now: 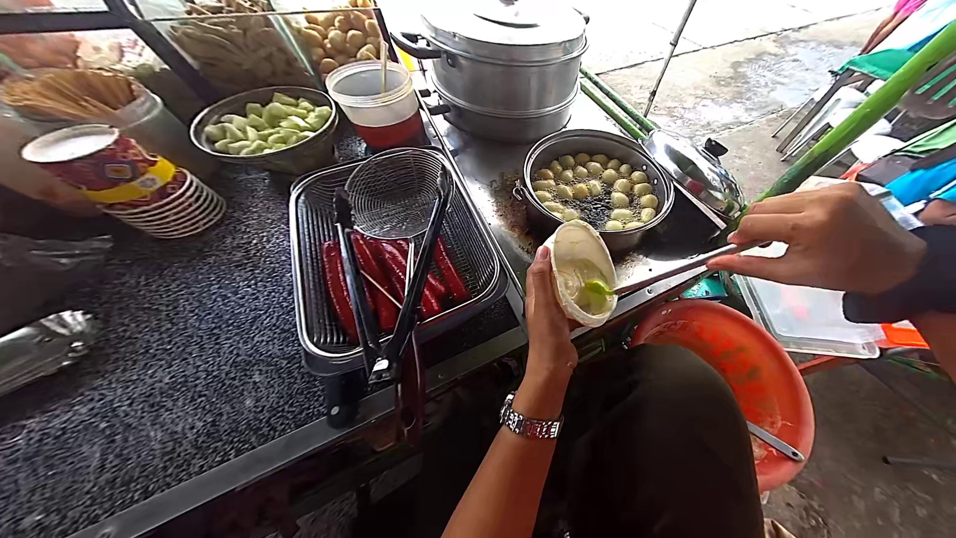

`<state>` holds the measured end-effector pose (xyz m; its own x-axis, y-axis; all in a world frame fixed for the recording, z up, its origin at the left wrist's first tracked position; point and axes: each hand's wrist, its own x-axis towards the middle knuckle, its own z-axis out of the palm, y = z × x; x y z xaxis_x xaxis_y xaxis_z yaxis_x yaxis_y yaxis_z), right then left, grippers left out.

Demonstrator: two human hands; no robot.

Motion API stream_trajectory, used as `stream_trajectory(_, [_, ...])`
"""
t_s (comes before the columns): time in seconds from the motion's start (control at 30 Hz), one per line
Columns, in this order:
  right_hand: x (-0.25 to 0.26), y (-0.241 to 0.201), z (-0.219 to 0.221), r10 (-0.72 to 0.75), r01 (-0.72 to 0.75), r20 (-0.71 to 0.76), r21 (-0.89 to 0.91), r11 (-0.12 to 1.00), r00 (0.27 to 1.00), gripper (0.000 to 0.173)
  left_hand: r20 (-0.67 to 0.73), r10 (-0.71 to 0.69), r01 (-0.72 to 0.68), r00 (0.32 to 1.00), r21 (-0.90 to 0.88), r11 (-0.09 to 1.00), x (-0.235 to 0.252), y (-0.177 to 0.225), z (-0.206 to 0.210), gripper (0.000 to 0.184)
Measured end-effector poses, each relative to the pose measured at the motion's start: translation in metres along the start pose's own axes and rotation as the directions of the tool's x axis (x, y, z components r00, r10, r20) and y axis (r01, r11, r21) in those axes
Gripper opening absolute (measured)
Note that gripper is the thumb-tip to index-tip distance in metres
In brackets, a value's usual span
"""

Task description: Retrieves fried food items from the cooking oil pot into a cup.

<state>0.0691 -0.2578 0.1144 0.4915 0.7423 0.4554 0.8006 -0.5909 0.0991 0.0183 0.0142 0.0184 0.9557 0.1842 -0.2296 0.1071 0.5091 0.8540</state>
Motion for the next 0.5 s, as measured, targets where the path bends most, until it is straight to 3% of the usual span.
stream_trajectory(0.07, [0.001,-0.012,-0.002,-0.069,0.073,0.063,-0.069,0.995,0.996,0.043,0.010,0.009,-0.010,1.000,0.003,1.000,0.000,-0.002,0.002,0.052])
stream_trajectory(0.13, [0.001,-0.021,0.003,-0.028,0.030,0.093,-0.027,0.999,0.995,0.043,0.006,0.015,-0.015,1.000,0.000,1.000,-0.001,-0.007,0.003,0.051])
stream_trajectory(0.23, [-0.004,-0.034,0.014,0.226,-0.272,0.187,0.274,0.922,0.956,0.040,0.004,0.050,-0.050,0.999,0.037,0.998,-0.001,-0.015,0.001,0.052])
stream_trajectory(0.27, [-0.005,-0.036,0.015,0.332,-0.419,0.266,0.425,0.803,0.905,0.036,-0.003,0.059,-0.059,0.998,0.051,0.997,-0.001,-0.017,0.001,0.053])
stream_trajectory(0.33, [-0.007,-0.034,0.016,0.471,-0.674,0.493,0.626,0.392,0.732,0.033,-0.013,0.059,-0.058,0.998,0.061,0.996,-0.001,-0.019,0.000,0.052])
stream_trajectory(0.4, [-0.008,-0.025,0.021,0.529,-0.770,0.652,0.638,0.004,0.543,0.033,-0.013,0.040,-0.039,0.999,0.045,0.998,0.000,-0.019,-0.001,0.052])
stream_trajectory(0.43, [-0.009,-0.019,0.026,0.568,-0.779,0.670,0.622,-0.079,0.478,0.033,-0.015,0.026,-0.025,1.000,0.032,0.999,0.001,-0.019,-0.002,0.052])
stream_trajectory(0.47, [-0.008,-0.013,0.033,0.632,-0.794,0.643,0.604,-0.071,0.433,0.034,-0.014,0.013,-0.013,1.000,0.017,1.000,0.001,-0.020,-0.002,0.051])
stream_trajectory(0.5, [-0.005,-0.006,0.040,0.708,-0.823,0.567,0.567,0.034,0.421,0.034,-0.017,-0.001,0.001,1.000,0.000,1.000,0.001,-0.020,-0.001,0.051])
